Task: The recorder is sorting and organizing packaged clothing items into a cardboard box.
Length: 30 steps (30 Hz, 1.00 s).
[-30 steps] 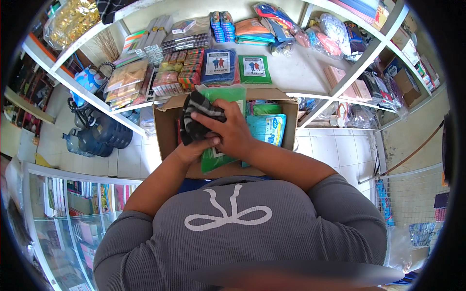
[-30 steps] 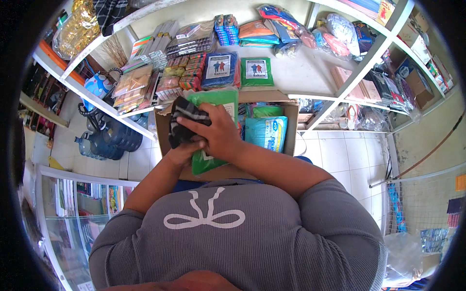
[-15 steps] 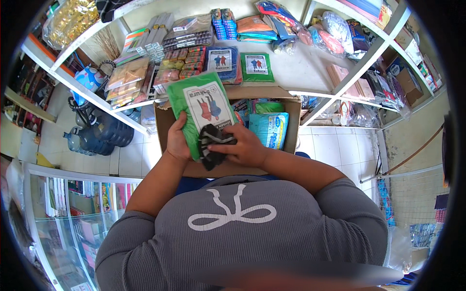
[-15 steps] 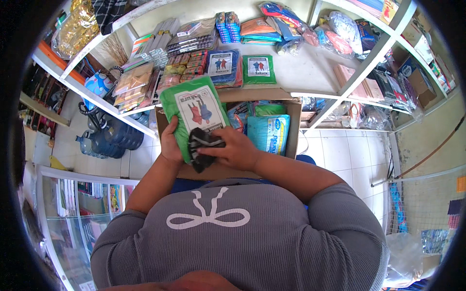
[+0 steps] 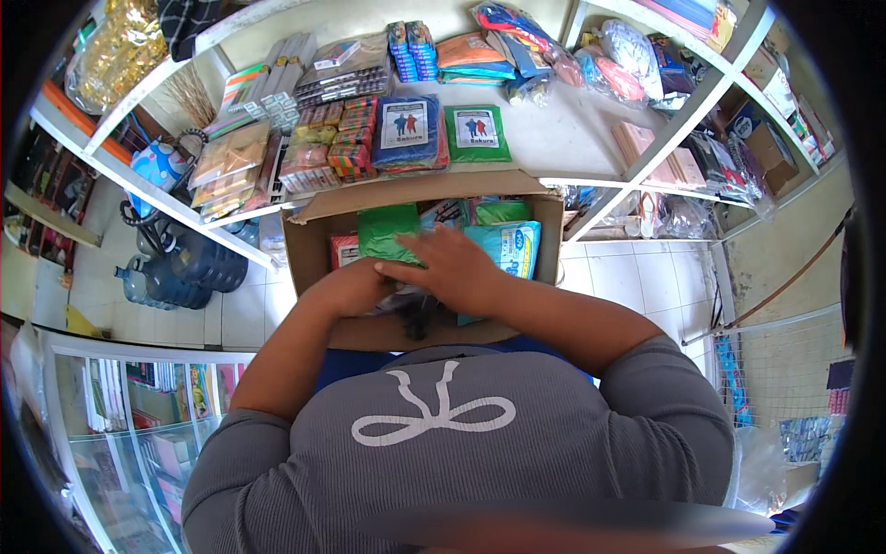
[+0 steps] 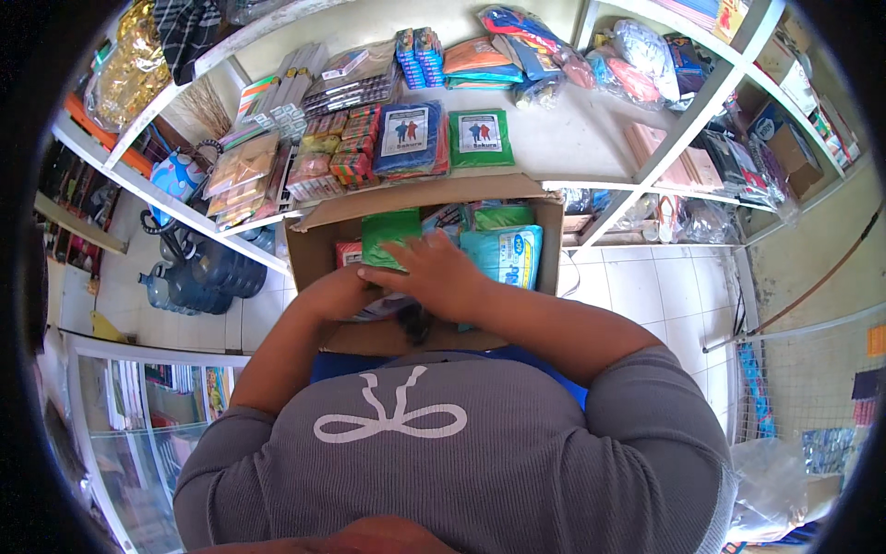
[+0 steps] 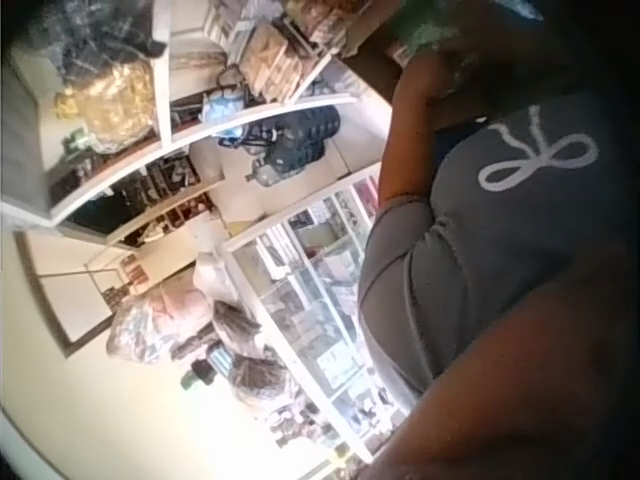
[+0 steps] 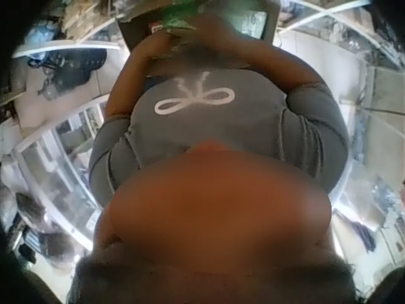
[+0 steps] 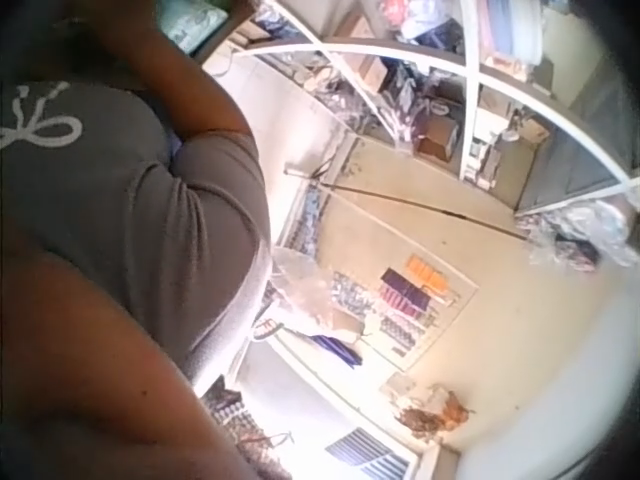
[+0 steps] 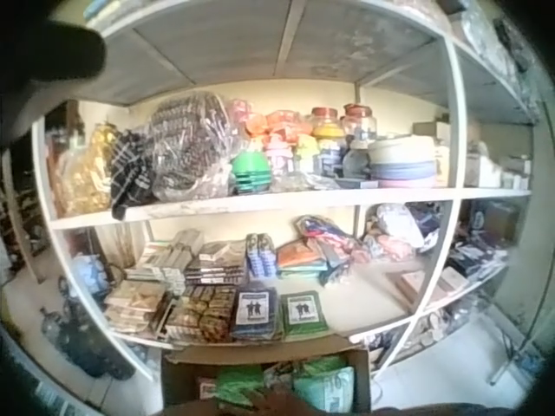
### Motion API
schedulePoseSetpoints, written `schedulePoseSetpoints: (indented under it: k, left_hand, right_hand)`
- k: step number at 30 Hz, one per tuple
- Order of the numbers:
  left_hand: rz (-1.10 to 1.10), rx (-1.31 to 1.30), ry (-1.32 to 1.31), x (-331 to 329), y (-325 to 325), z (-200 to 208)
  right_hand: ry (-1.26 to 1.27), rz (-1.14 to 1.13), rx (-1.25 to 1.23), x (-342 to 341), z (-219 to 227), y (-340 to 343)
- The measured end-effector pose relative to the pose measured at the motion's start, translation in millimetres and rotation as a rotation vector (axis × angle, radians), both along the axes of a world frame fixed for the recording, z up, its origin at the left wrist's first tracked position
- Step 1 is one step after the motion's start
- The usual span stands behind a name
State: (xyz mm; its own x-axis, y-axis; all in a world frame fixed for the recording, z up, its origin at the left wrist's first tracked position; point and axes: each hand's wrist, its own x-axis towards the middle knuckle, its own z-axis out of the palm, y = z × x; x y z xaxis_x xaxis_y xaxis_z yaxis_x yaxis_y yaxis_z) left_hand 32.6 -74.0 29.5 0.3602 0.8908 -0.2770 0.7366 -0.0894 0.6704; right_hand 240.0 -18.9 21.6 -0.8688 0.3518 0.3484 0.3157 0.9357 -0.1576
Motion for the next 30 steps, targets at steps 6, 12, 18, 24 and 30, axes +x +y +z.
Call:
schedulePoseSetpoints:
  k: [6,12,18,24,30]
  left_hand:
    - [0.522,0.653,-0.11,-18,-1,9]
    - [0.766,0.8,0.276,-129,-23,-73]
    - [0.88,0.274,-0.281,-157,-41,-169]
    - [0.99,0.188,-0.224,-145,-46,-156]
    - [0.94,0.15,-0.203,-151,-44,-176]
  right_hand:
    - [0.126,-0.305,-0.353,19,-11,81]
    - [1.202,-0.438,-0.955,51,-71,239]
    - [1.236,-0.805,-1.421,37,-114,326]
    - [-0.028,-1.334,-0.736,3,-156,327]
    - [-0.053,-1.138,-0.822,45,-159,339]
